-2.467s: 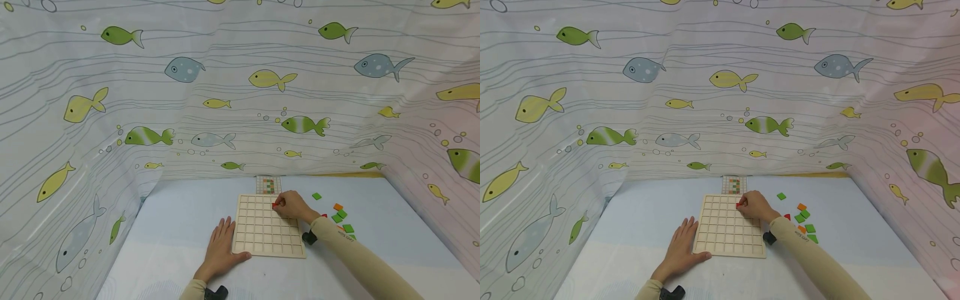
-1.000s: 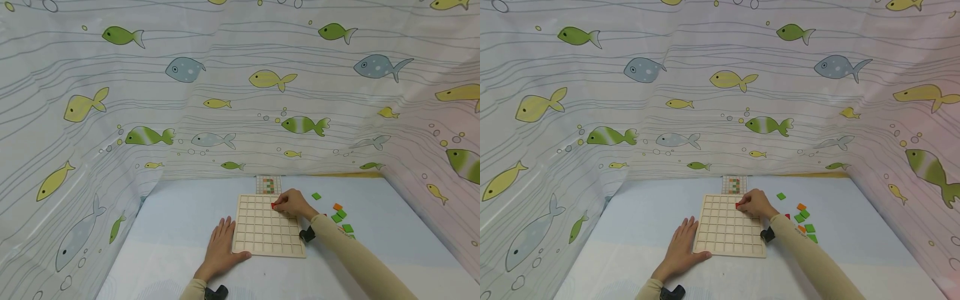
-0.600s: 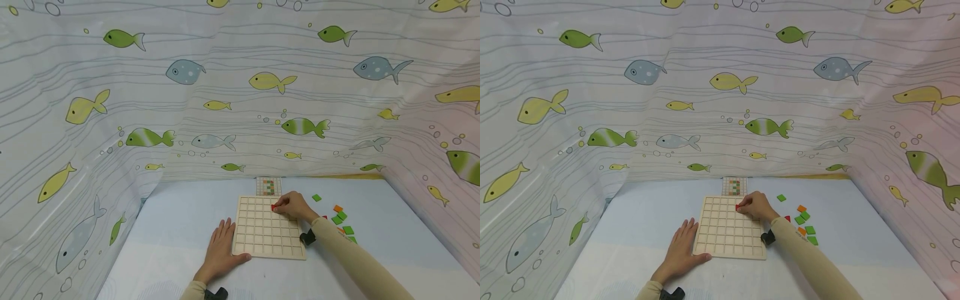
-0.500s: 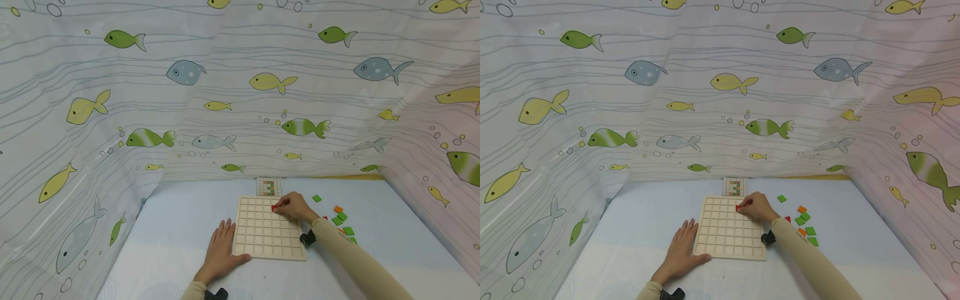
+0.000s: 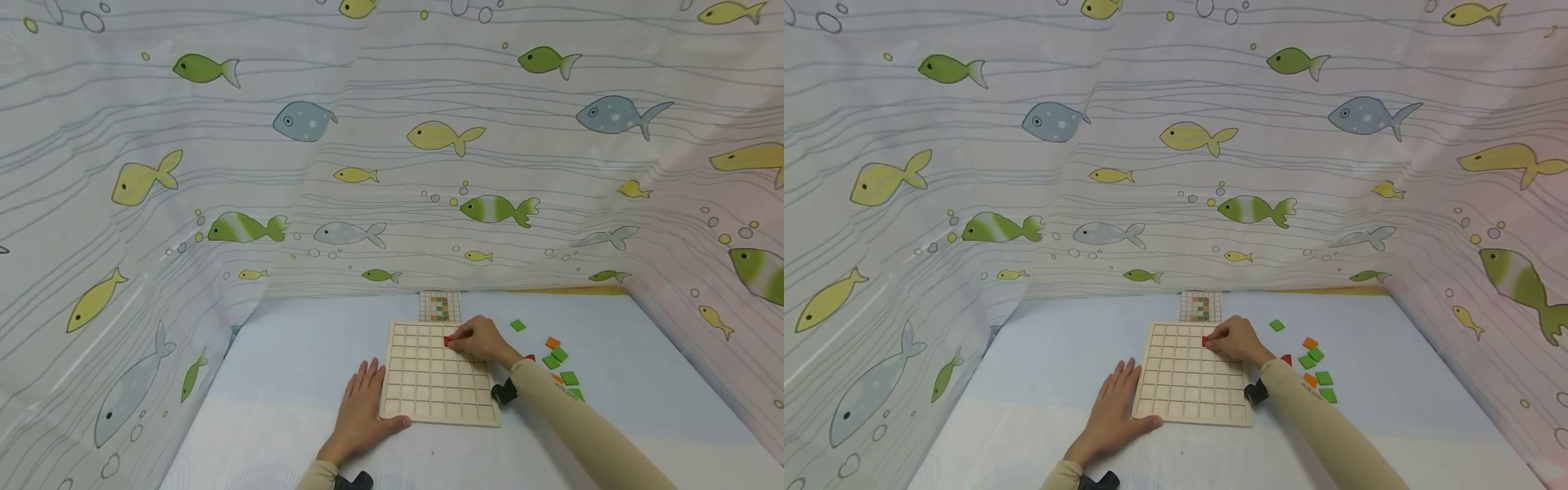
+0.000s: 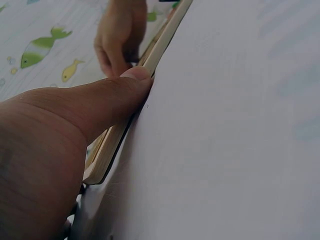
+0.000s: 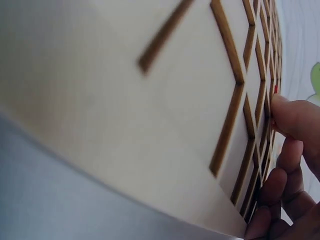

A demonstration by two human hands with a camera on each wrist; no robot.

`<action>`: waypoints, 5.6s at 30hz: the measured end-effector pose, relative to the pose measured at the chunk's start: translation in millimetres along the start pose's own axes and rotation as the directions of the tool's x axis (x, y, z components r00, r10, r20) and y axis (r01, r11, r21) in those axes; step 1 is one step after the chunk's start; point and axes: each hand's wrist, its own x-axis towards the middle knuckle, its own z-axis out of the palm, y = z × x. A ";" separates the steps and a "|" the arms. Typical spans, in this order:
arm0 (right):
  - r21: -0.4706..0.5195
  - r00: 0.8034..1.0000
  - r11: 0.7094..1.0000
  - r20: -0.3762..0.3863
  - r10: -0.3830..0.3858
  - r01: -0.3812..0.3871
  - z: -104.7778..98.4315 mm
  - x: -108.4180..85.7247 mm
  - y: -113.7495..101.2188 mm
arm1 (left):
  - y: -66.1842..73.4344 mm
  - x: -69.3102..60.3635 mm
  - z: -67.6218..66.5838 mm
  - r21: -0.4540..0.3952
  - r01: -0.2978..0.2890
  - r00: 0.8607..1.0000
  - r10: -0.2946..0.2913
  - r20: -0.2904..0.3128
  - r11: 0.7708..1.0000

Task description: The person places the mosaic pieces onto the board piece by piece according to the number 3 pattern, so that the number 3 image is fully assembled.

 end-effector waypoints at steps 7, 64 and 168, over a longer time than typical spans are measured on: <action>0.000 1.000 1.000 0.007 -0.009 0.009 -2.0 0.4 -1.8 | 1.0 -0.3 -1.6 0.002 -0.003 1.000 0.003 0.009 1.000; -0.045 0.920 0.949 -0.263 0.290 -0.312 -88.6 -51.0 64.1 | -16.2 -1.4 -18.6 -0.192 -0.075 0.994 0.090 0.068 0.979; -0.148 0.993 0.984 -0.044 -0.109 0.102 -10.9 -18.5 -5.1 | -19.7 -4.3 -24.7 -0.306 -0.071 0.993 0.096 0.065 0.949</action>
